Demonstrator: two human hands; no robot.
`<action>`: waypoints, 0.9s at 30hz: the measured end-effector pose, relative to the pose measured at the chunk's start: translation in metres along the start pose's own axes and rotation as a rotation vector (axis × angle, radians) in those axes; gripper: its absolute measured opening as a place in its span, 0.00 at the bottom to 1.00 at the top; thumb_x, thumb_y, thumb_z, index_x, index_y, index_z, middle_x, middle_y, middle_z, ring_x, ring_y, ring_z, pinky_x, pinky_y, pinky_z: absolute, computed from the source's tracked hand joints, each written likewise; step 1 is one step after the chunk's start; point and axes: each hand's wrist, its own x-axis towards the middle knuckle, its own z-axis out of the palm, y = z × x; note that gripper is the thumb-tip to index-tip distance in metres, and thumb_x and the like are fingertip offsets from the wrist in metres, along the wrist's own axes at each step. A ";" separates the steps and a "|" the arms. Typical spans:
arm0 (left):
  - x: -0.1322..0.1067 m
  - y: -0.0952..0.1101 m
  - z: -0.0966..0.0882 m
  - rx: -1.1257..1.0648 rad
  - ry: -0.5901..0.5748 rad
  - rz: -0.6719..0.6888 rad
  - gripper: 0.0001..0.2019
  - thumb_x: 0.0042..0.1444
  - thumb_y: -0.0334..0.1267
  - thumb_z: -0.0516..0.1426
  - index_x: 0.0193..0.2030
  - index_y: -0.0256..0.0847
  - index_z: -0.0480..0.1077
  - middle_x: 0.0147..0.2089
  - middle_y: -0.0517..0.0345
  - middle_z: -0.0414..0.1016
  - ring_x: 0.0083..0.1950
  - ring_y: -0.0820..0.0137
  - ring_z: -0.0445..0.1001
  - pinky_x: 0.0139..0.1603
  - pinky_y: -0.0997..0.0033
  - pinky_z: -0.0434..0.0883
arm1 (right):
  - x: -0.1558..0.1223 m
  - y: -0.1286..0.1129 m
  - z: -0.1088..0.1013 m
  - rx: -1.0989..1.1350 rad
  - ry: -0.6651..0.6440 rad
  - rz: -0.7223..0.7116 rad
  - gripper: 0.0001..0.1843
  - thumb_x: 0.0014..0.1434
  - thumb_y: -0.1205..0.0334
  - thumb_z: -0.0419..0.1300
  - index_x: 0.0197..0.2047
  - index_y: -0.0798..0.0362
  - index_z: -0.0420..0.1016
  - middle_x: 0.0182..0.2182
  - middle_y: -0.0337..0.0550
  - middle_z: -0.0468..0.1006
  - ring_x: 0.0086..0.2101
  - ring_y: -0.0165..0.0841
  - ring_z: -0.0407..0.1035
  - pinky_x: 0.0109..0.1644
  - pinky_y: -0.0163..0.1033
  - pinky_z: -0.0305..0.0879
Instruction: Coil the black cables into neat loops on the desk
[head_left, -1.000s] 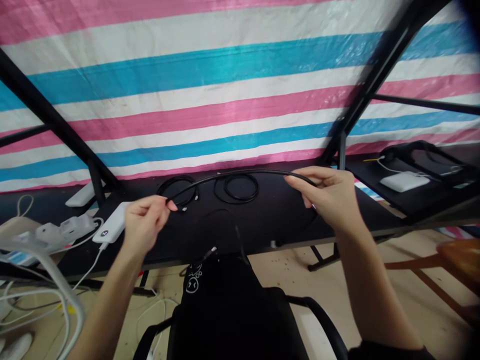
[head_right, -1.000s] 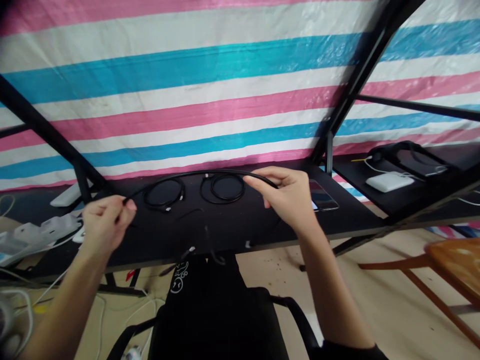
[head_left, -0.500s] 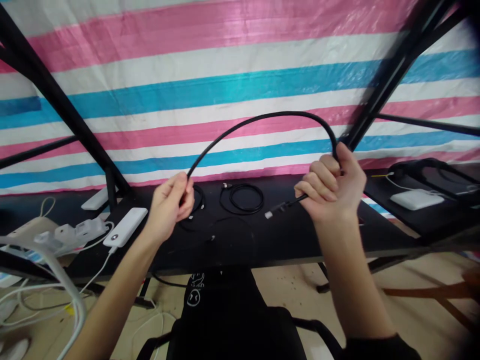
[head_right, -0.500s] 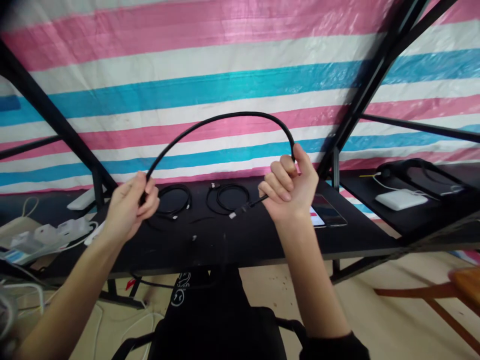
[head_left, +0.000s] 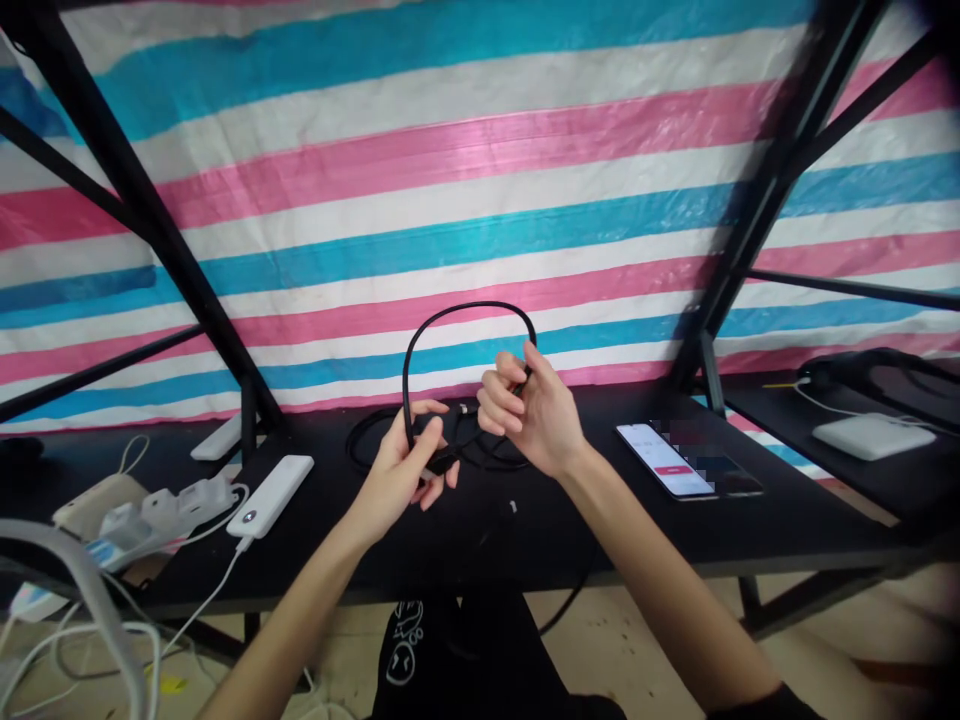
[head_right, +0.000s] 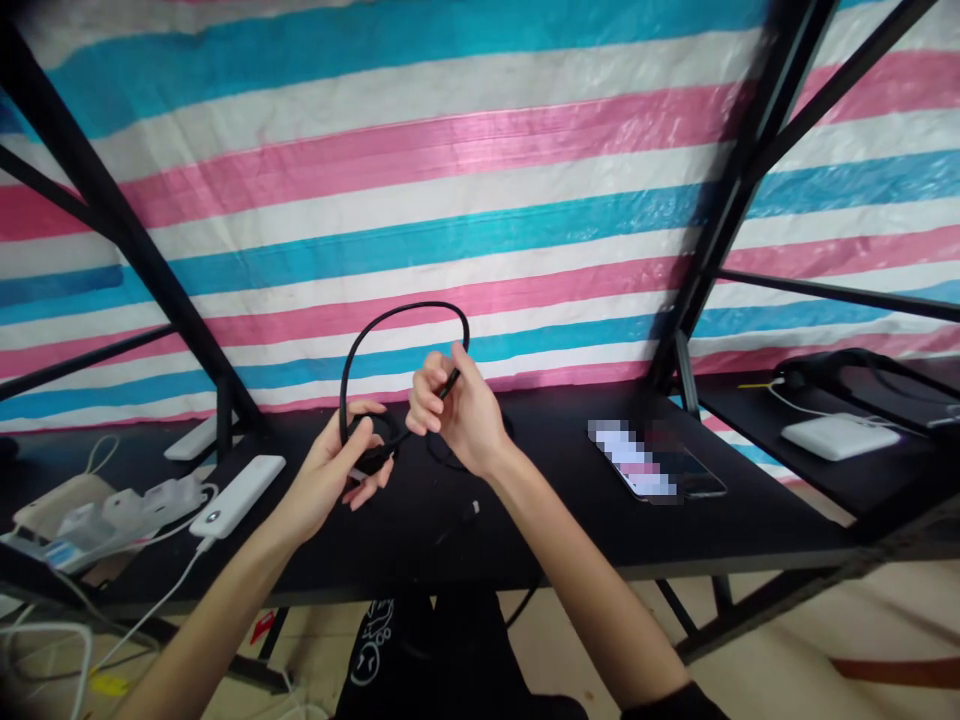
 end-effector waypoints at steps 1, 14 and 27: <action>0.000 0.000 -0.002 0.007 0.019 0.006 0.17 0.61 0.53 0.48 0.48 0.44 0.56 0.22 0.64 0.71 0.11 0.80 0.58 0.12 0.83 0.48 | -0.001 0.000 -0.004 -0.006 0.004 0.037 0.21 0.59 0.42 0.50 0.26 0.49 0.53 0.16 0.30 0.53 0.16 0.25 0.54 0.24 0.33 0.59; -0.004 0.070 -0.012 0.619 -0.059 0.303 0.12 0.65 0.41 0.45 0.46 0.41 0.66 0.25 0.64 0.67 0.20 0.78 0.58 0.19 0.79 0.57 | -0.011 -0.041 -0.025 -1.349 0.082 -0.572 0.46 0.48 0.47 0.65 0.65 0.52 0.55 0.59 0.56 0.61 0.55 0.48 0.60 0.51 0.51 0.64; 0.012 0.047 -0.043 0.459 0.016 0.278 0.14 0.62 0.43 0.50 0.28 0.39 0.66 0.22 0.62 0.68 0.31 0.72 0.71 0.39 0.73 0.66 | 0.019 -0.047 -0.034 -0.740 0.320 -0.467 0.17 0.53 0.47 0.61 0.35 0.53 0.79 0.23 0.41 0.72 0.25 0.29 0.66 0.23 0.34 0.59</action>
